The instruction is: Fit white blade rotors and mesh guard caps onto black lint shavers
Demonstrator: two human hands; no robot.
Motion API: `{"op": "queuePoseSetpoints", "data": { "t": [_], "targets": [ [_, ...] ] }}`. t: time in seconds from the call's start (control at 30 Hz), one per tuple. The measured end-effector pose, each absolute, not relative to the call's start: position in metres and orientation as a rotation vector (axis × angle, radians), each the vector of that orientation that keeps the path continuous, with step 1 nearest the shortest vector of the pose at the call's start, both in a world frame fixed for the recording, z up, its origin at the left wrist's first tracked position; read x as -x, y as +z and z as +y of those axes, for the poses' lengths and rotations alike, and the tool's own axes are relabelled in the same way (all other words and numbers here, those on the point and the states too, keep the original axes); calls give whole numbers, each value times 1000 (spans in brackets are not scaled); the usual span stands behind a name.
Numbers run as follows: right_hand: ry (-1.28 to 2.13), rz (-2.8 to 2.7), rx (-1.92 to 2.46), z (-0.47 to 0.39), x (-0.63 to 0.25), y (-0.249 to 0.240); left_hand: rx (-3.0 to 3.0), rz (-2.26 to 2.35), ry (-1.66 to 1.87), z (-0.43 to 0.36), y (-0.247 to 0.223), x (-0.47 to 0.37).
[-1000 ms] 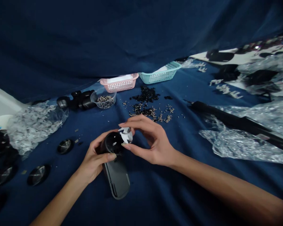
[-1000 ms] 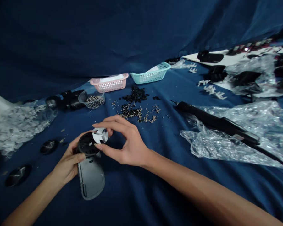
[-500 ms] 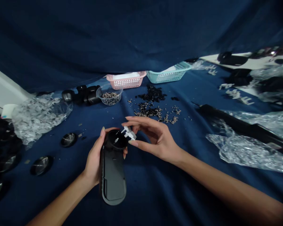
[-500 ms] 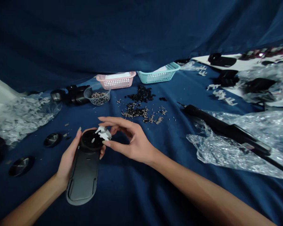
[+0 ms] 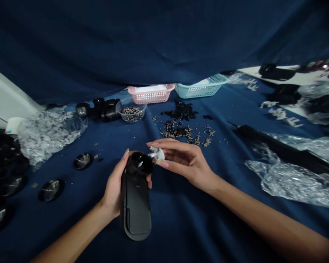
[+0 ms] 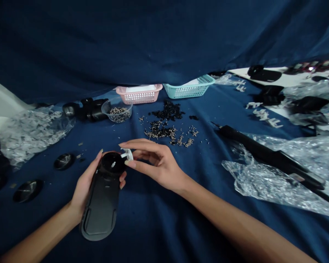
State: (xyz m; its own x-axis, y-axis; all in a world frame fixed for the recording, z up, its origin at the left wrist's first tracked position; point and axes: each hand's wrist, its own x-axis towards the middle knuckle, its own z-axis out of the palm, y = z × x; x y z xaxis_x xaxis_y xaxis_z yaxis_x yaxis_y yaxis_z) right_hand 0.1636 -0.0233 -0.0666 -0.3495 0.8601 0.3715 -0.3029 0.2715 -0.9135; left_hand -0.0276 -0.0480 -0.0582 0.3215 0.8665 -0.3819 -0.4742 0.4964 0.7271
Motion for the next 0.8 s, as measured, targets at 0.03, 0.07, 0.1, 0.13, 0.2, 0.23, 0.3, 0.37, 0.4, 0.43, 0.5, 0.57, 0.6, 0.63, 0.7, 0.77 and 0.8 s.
{"op": "queuePoseSetpoints", "data": {
  "t": [0.03,0.07,0.1,0.13,0.2,0.23,0.3,0.37,0.4,0.43,0.5,0.57,0.6,0.63,0.7,0.77,0.8],
  "targets": [
    [1368,-1412,557,-23,-164,-67,-516,833,913,-47,-59,28],
    [1398,-1383,561,-22,-164,-67,-485,825,879,-47,-59,29],
    [1424,-1359,565,-22,-164,-67,-459,821,848,-46,-60,30],
    [1448,-1342,567,-21,-165,-67,-441,817,827,-46,-60,31],
    [1488,-1325,561,-20,-166,-68,-434,810,816,-46,-61,31],
    [1505,-1324,552,-20,-166,-68,-440,808,826,-46,-62,32],
    [1532,-1331,535,-19,-166,-69,-450,801,866,-48,-62,31],
    [1536,-1337,532,-20,-165,-70,-462,780,917,-50,-63,30],
    [1524,-1342,532,-20,-165,-69,-477,762,936,-50,-63,29],
    [1500,-1354,535,-20,-165,-69,-490,745,953,-50,-64,28],
    [1411,-1423,556,-21,-166,-67,-490,722,967,-50,-65,26],
    [1283,-1548,581,-22,-168,-65,-470,709,961,-49,-65,25],
    [1217,-1613,592,-22,-169,-63,-468,705,952,-48,-66,26],
    [1160,-1671,602,-22,-170,-62,-482,698,932,-48,-66,27],
    [1087,-1755,605,-21,-172,-61,-530,683,880,-49,-66,29],
    [1052,-1810,591,-21,-173,-60,-562,665,858,-49,-66,31],
    [1042,-1832,582,-21,-174,-60,-571,653,852,-50,-65,31]
  ]
}}
